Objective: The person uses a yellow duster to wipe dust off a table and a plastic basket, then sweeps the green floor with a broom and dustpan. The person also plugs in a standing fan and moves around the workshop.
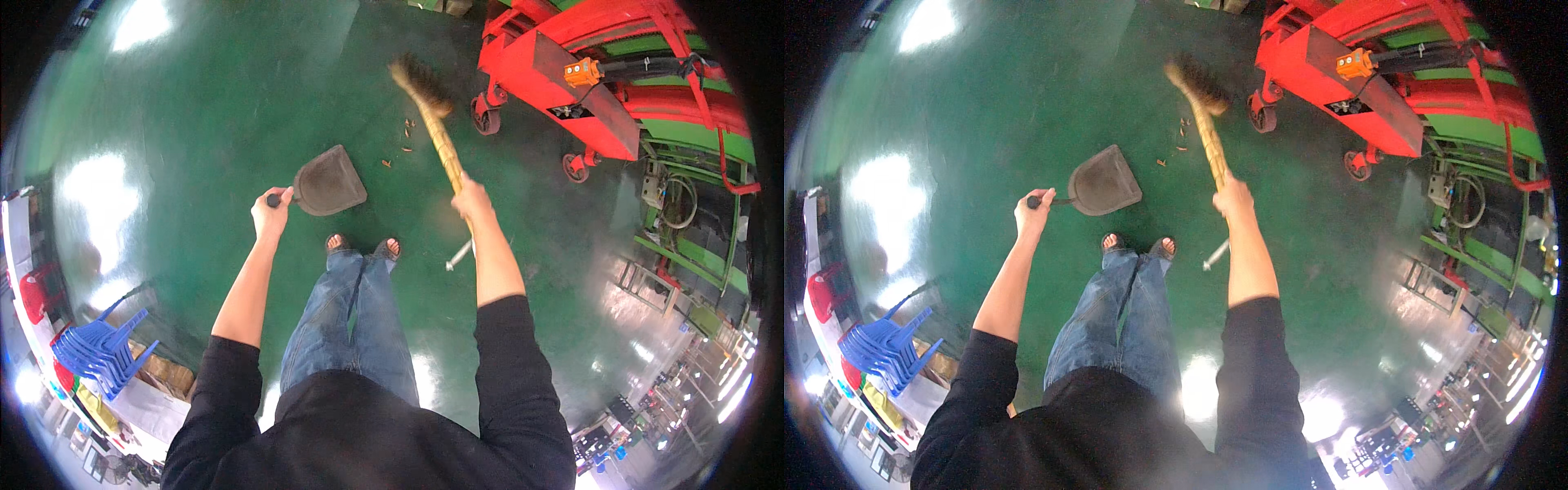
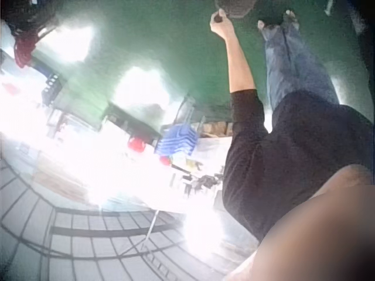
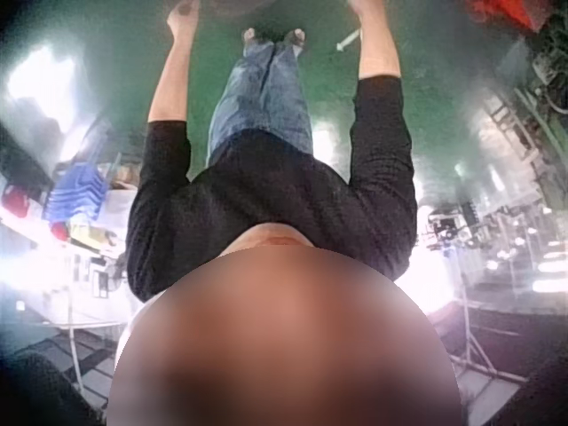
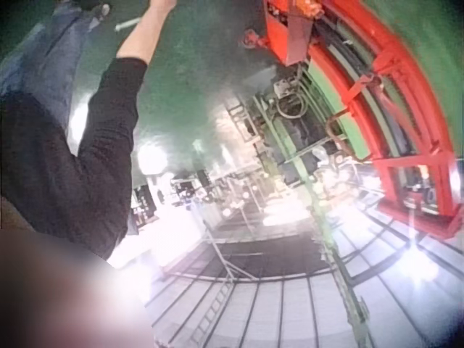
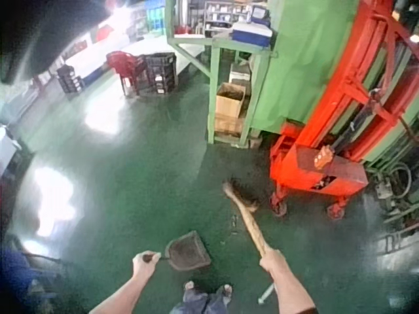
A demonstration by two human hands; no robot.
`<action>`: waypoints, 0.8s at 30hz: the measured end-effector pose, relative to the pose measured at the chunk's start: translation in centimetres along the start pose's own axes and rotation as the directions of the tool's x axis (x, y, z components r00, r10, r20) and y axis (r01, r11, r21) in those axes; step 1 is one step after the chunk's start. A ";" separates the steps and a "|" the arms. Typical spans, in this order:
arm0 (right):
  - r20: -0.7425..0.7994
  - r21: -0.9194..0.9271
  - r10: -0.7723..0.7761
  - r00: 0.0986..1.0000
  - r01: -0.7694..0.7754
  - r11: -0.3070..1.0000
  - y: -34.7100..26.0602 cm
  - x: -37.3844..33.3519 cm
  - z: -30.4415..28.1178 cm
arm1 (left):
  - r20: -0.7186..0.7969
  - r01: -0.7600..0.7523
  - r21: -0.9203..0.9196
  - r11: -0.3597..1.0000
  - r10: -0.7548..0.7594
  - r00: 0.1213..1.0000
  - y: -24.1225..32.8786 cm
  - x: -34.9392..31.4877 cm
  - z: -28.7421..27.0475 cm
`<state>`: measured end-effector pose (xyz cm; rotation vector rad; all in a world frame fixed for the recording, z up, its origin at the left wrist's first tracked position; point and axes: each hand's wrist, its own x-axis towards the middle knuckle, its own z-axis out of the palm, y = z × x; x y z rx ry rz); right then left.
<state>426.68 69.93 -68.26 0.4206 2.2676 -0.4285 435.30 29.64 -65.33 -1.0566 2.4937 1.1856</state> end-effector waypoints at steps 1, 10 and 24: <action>0.052 -0.058 0.017 0.998 -0.014 0.998 0.6 -0.9 0.8 | -0.023 -0.030 -0.016 0.999 0.030 0.999 0.3 0.1 0.2; 0.249 0.396 0.007 0.969 -0.108 0.912 7.8 -17.3 12.9 | -0.072 -0.042 0.027 0.999 0.044 0.996 2.4 0.4 1.3; 0.253 0.465 -0.116 0.960 -0.015 0.885 9.2 -29.3 7.7 | -0.023 -0.042 -0.002 0.999 0.042 0.999 -4.1 0.0 0.3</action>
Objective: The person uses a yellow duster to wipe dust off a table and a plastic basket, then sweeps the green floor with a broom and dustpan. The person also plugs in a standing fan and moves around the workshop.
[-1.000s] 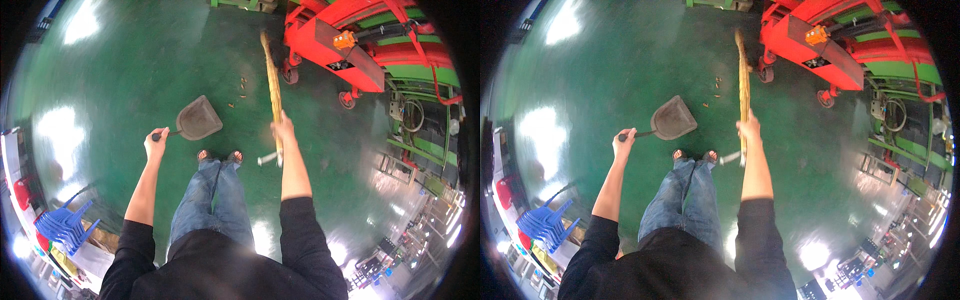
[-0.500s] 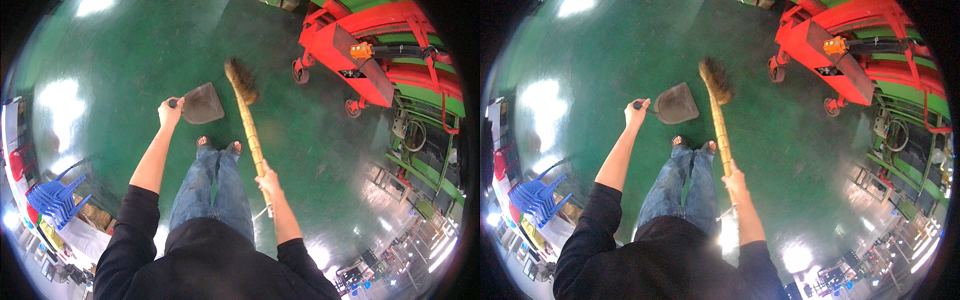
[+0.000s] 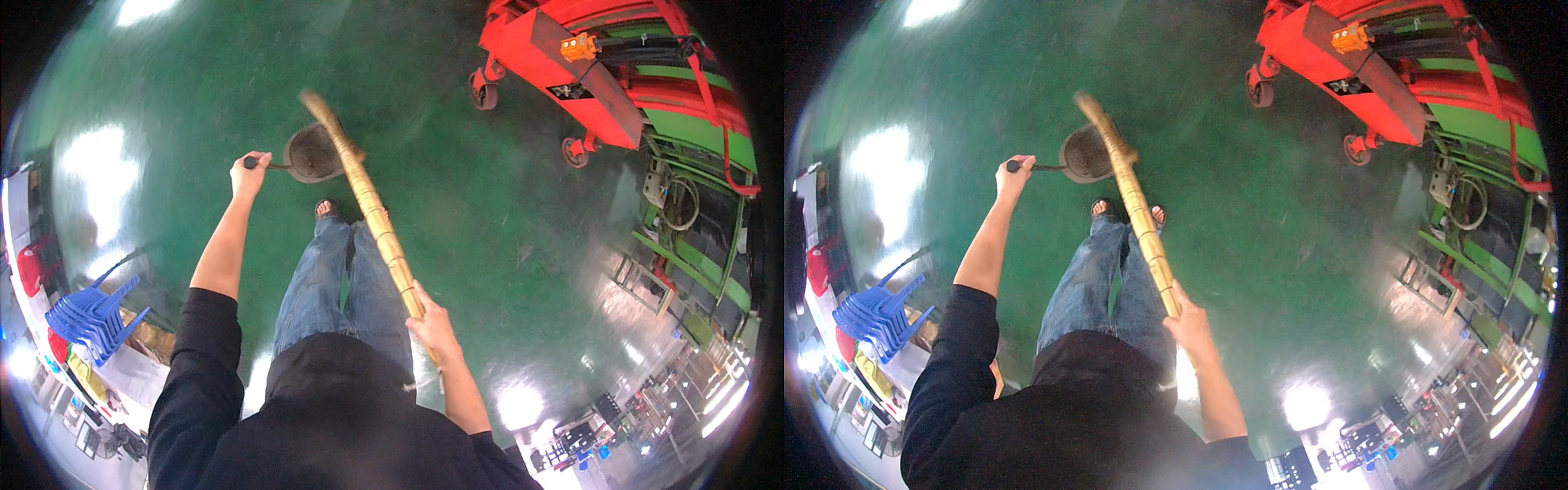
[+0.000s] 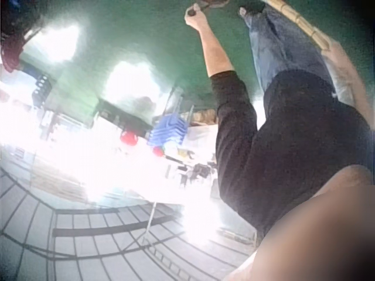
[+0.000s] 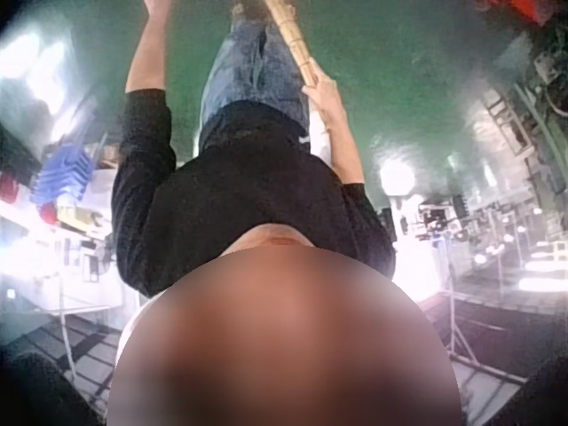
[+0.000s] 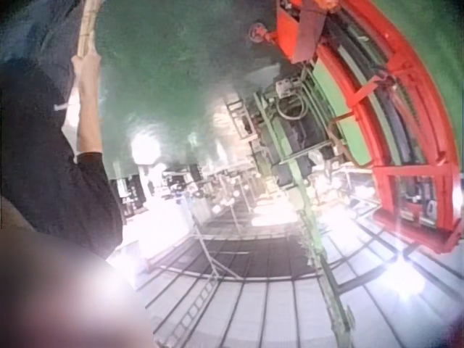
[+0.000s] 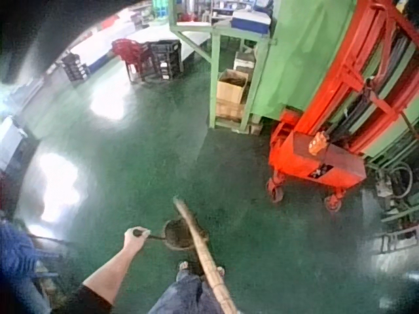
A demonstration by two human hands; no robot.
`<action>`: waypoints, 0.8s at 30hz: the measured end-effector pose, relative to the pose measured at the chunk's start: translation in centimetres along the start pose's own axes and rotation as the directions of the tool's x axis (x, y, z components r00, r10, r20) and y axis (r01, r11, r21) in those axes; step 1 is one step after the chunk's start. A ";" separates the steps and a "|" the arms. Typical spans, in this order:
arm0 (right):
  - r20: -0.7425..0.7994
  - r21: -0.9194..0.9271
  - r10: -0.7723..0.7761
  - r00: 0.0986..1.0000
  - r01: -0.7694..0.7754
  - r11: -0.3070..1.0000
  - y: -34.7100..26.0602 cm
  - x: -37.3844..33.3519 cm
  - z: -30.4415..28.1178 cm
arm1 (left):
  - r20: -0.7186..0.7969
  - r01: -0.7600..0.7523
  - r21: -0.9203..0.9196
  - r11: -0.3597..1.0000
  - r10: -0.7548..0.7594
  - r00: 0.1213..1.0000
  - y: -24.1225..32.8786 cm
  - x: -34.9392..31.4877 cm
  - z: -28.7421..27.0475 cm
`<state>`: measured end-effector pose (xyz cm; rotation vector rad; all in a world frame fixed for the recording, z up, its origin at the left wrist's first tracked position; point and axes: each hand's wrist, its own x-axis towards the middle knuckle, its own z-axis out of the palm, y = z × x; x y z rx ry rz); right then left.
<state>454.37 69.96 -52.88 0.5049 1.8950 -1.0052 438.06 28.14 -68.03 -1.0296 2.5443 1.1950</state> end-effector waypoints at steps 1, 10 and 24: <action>-0.045 -0.043 -0.027 0.999 0.025 0.999 -0.1 0.1 -1.1 | 0.000 0.049 -0.016 0.999 -0.049 0.999 -0.9 -0.3 -0.5; -0.085 -0.052 0.023 0.996 -0.028 0.998 1.7 7.5 -1.0 | -0.078 0.137 -0.061 0.989 -0.142 0.987 -2.9 -2.4 -2.5; 0.050 -0.401 -0.103 0.993 0.115 0.909 3.5 -3.3 -1.0 | -0.154 0.202 -0.178 0.963 -0.230 0.961 -9.0 -7.5 -5.2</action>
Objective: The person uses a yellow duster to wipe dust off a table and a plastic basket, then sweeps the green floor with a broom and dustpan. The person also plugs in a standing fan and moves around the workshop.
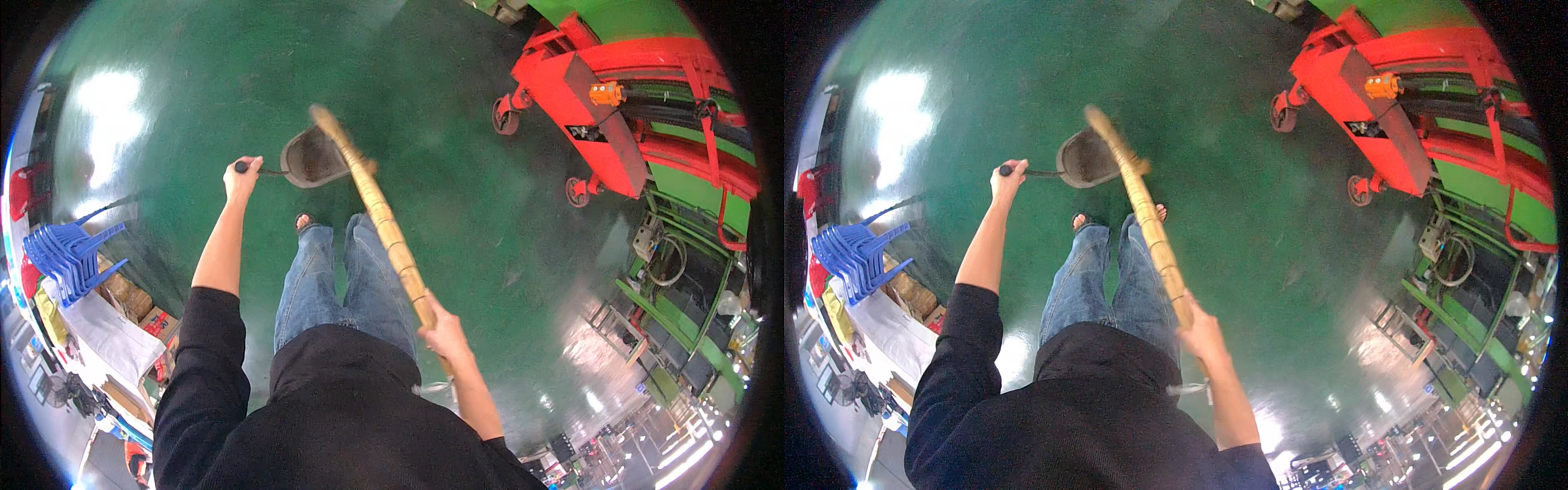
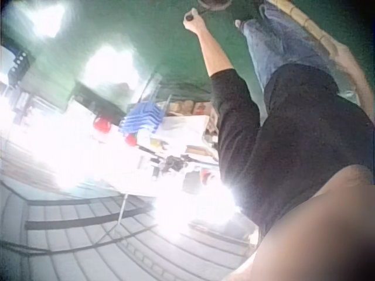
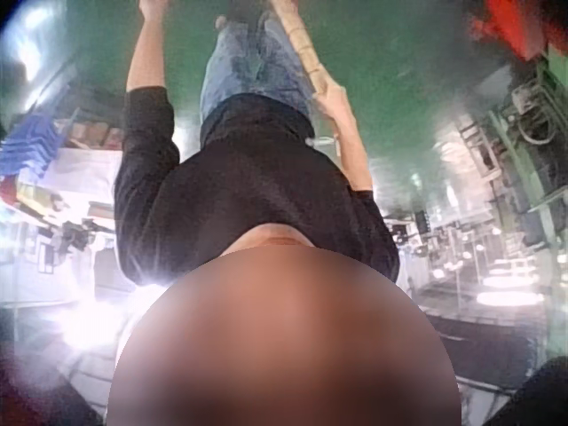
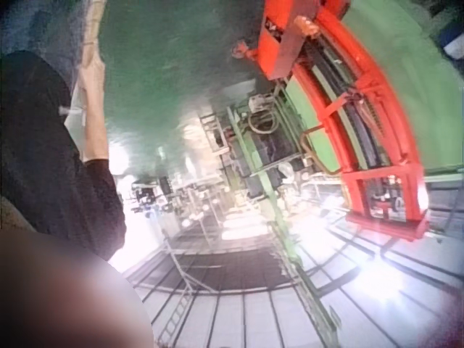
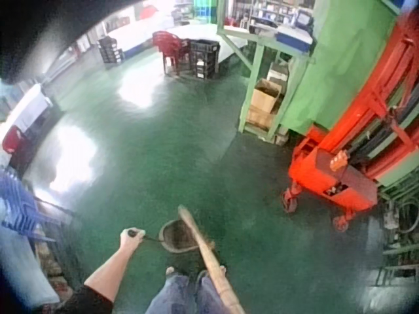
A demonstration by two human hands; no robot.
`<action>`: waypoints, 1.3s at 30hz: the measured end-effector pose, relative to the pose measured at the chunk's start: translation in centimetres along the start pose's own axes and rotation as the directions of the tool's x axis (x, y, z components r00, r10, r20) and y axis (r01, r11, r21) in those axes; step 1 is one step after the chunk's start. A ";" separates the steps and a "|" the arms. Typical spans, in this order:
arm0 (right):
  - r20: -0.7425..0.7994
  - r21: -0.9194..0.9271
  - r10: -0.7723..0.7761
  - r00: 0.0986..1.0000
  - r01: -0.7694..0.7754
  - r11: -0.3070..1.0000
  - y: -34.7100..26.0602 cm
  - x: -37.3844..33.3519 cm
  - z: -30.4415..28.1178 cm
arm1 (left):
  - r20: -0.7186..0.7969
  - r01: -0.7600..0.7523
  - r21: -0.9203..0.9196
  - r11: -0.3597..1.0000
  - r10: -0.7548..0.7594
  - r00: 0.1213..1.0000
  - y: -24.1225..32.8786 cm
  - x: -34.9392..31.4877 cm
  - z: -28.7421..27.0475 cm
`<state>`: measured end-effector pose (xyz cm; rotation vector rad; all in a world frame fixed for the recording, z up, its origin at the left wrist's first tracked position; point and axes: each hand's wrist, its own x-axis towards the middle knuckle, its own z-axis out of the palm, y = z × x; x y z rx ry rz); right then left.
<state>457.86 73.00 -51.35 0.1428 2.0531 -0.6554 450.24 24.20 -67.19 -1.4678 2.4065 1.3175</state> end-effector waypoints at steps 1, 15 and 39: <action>-0.098 -0.038 -0.112 0.989 0.109 0.993 -1.1 1.2 -1.6 | -0.016 0.019 -0.036 0.999 -0.019 1.000 -1.3 -0.5 -1.3; -0.119 -0.158 -0.046 0.992 0.027 0.987 -15.4 21.7 7.6 | -0.192 0.061 -0.122 0.991 -0.084 0.978 -13.1 -1.7 -11.2; -0.027 0.408 0.212 0.977 -0.183 0.895 -8.6 5.0 14.8 | 0.011 -0.060 0.078 0.995 0.059 0.998 -20.5 -4.3 -20.2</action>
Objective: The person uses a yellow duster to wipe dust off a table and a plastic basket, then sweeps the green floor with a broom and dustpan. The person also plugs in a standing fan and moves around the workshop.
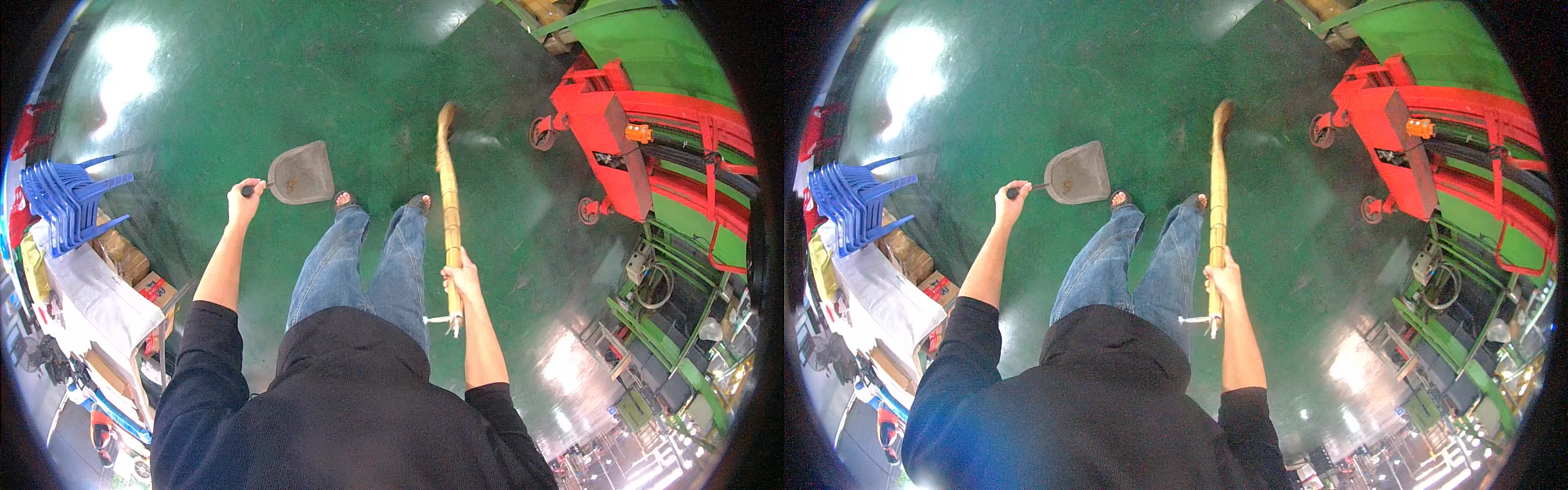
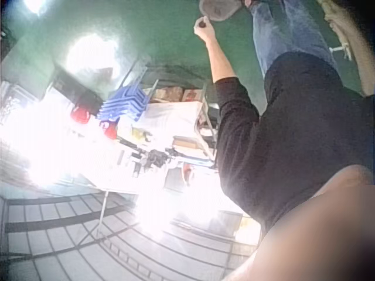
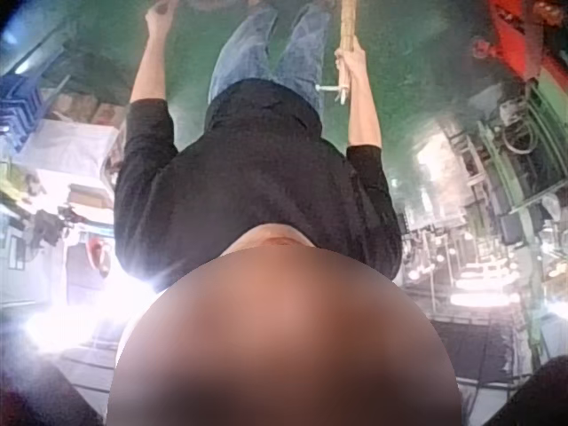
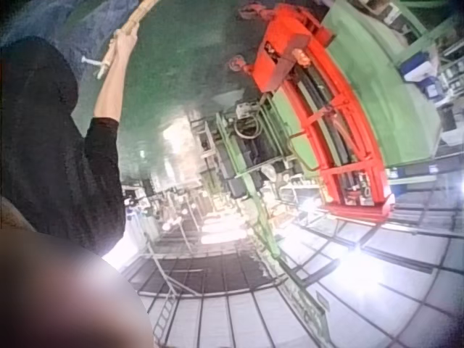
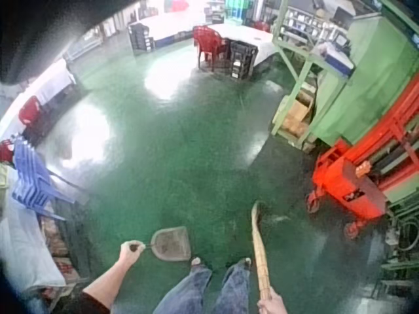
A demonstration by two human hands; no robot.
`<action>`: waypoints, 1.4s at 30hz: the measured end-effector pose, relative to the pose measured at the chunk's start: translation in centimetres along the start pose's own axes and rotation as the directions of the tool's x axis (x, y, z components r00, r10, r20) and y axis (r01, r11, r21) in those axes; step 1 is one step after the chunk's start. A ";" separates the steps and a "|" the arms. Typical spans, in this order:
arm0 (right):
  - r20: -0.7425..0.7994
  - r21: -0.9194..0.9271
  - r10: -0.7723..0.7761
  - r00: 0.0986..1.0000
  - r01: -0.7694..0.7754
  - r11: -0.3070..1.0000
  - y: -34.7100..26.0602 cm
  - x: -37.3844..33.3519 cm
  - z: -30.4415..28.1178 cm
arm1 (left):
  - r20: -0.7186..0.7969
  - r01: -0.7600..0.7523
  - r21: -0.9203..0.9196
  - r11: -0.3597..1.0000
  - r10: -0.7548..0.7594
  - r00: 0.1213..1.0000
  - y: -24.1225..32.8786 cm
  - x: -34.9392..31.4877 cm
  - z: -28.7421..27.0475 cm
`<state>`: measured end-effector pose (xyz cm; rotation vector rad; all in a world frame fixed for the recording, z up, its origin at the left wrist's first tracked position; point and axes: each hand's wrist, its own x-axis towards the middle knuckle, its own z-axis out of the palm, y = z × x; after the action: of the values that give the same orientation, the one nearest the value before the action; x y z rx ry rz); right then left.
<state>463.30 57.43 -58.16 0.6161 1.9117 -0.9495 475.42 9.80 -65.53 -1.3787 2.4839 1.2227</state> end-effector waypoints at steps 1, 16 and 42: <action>0.015 -0.040 0.117 0.993 -0.116 0.992 1.1 -0.1 1.5 | -0.012 -0.002 -0.020 1.000 0.001 1.000 -0.1 0.1 0.1; 0.306 -0.324 0.110 0.946 -0.005 0.946 -3.6 -9.6 4.9 | -0.144 0.106 -0.123 0.987 -0.123 0.982 -5.4 -1.3 -1.8; 0.756 -0.592 0.366 0.543 0.327 0.737 -2.3 -1.0 9.2 | -0.567 0.018 -0.794 0.608 -0.751 0.338 -17.2 -38.5 -18.3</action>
<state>466.64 48.58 -59.33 -0.2887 1.1515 -0.2990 516.91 19.65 -48.44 -3.4162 1.5751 1.5644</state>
